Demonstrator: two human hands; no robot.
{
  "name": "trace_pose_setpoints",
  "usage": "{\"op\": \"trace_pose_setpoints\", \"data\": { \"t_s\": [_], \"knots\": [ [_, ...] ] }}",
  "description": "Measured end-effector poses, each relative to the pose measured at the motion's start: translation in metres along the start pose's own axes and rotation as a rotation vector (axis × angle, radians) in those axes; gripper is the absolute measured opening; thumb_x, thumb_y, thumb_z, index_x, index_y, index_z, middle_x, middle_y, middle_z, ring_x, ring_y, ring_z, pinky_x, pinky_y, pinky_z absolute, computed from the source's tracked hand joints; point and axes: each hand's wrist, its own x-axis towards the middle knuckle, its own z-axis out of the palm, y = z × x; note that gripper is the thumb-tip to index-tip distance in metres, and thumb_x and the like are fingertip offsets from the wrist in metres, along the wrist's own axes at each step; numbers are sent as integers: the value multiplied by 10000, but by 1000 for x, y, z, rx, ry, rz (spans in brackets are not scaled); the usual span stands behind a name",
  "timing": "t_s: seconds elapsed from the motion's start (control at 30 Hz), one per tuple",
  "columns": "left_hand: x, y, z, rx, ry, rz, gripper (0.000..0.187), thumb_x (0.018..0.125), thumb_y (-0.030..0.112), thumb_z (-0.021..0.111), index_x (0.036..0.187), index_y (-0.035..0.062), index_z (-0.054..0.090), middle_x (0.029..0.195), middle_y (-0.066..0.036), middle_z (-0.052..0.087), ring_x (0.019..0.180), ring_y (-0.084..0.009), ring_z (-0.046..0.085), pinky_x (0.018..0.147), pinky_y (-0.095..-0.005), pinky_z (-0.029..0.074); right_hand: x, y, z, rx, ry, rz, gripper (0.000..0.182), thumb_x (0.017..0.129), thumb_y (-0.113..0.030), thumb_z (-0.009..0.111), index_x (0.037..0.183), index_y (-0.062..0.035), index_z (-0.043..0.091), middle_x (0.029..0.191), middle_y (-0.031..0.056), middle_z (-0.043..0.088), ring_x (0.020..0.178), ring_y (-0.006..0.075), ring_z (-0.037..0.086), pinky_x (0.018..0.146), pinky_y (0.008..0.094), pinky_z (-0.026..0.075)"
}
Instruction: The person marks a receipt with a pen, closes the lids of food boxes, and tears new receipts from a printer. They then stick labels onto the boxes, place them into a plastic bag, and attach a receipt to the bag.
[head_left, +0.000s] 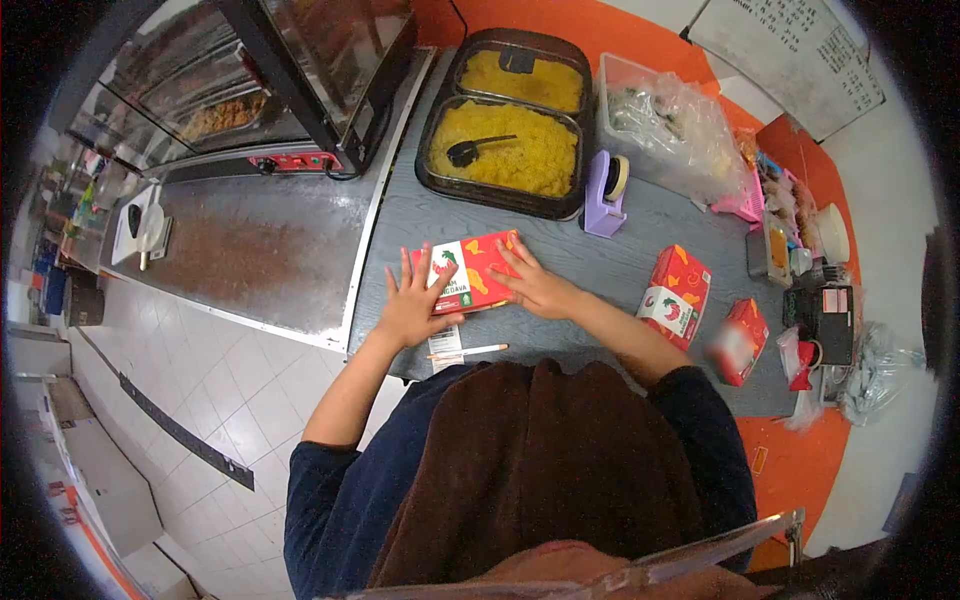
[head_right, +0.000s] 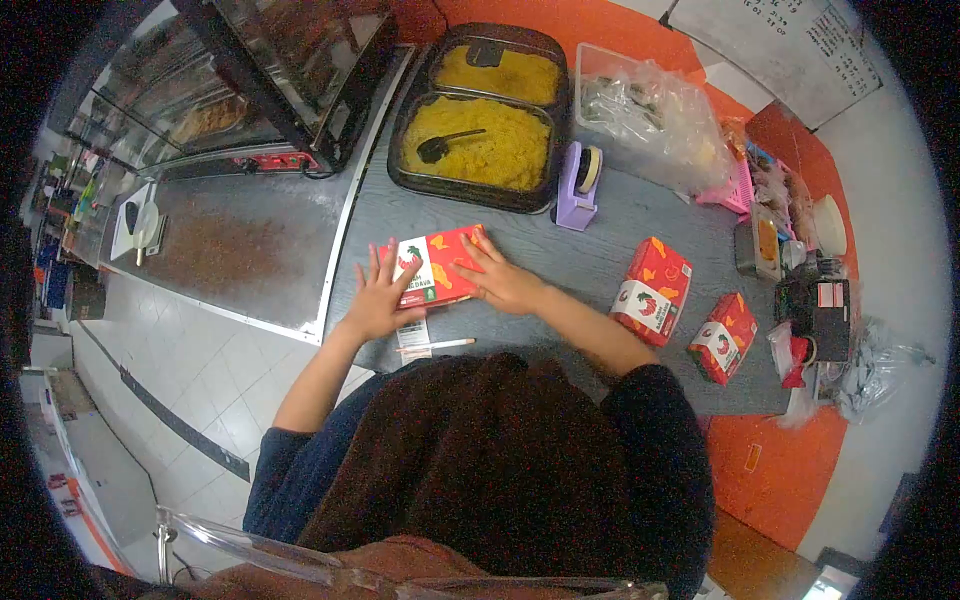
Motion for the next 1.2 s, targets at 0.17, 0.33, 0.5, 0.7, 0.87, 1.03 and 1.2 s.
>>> {"op": "trace_pose_setpoints", "data": {
  "t_s": [0.17, 0.33, 0.5, 0.7, 0.87, 1.03, 1.2],
  "knots": [
    [26, 17, -13, 228, -118, 88, 841, 649, 681, 488, 1334, 232, 297, 1408, -204, 116, 1298, -417, 33, 949, -663, 46, 0, -3, 41, 434, 462, 222, 532, 905, -172, 373, 1367, -50, 139, 1413, 218, -67, 1301, 389, -59, 1055, 420, 43],
    [41, 19, 0, 1, 78, 191, 745, 673, 579, 535, 1302, 223, 354, 1376, -196, 202, 1250, -395, 182, 970, -630, 91, 7, -20, 52, 619, 705, 469, 592, 890, -148, 390, 1374, -52, 63, 1381, 240, 143, 1276, 365, 172, 1027, 388, 187],
    [42, 18, -2, 21, 94, 208, 738, 660, 557, 568, 1288, 221, 372, 1351, -191, 242, 1204, -385, 246, 955, -606, 156, -7, -14, 33, 683, 479, 674, 568, 864, -154, 438, 1356, -43, 176, 1264, 238, 396, 1129, 372, 424, 908, 415, 352],
    [43, 24, -3, -71, 194, 100, 752, 599, 492, 655, 1262, 230, 416, 1318, -177, 295, 1182, -360, 286, 931, -584, 199, -55, 66, -31, -490, 1208, 1112, 374, 807, -262, 555, 1089, -18, 522, 1007, 145, 559, 933, 279, 513, 763, 407, 414],
    [43, 26, -5, -68, 234, 77, 743, 602, 481, 657, 1260, 229, 420, 1311, -176, 303, 1175, -355, 294, 930, -576, 207, -78, 109, -65, 1531, 1001, 1140, 202, 791, -201, 595, 913, -40, 601, 1061, 102, 543, 919, 224, 517, 680, 432, 478],
    [42, 29, 3, -55, 312, -83, 752, 607, 479, 657, 1267, 221, 407, 1310, -174, 299, 1173, -356, 292, 925, -568, 215, -73, 94, -10, 1325, 1439, 735, 204, 810, -130, 569, 971, -6, 557, 1165, 95, 451, 932, 175, 506, 749, 397, 496],
    [42, 29, 5, -32, 329, -152, 769, 608, 508, 650, 1271, 211, 397, 1316, -179, 286, 1171, -365, 288, 920, -574, 213, -83, 123, 34, 448, 1317, 931, 141, 788, -80, 580, 825, 56, 578, 1103, 121, 489, 839, 169, 546, 747, 342, 513]
  ]
}}
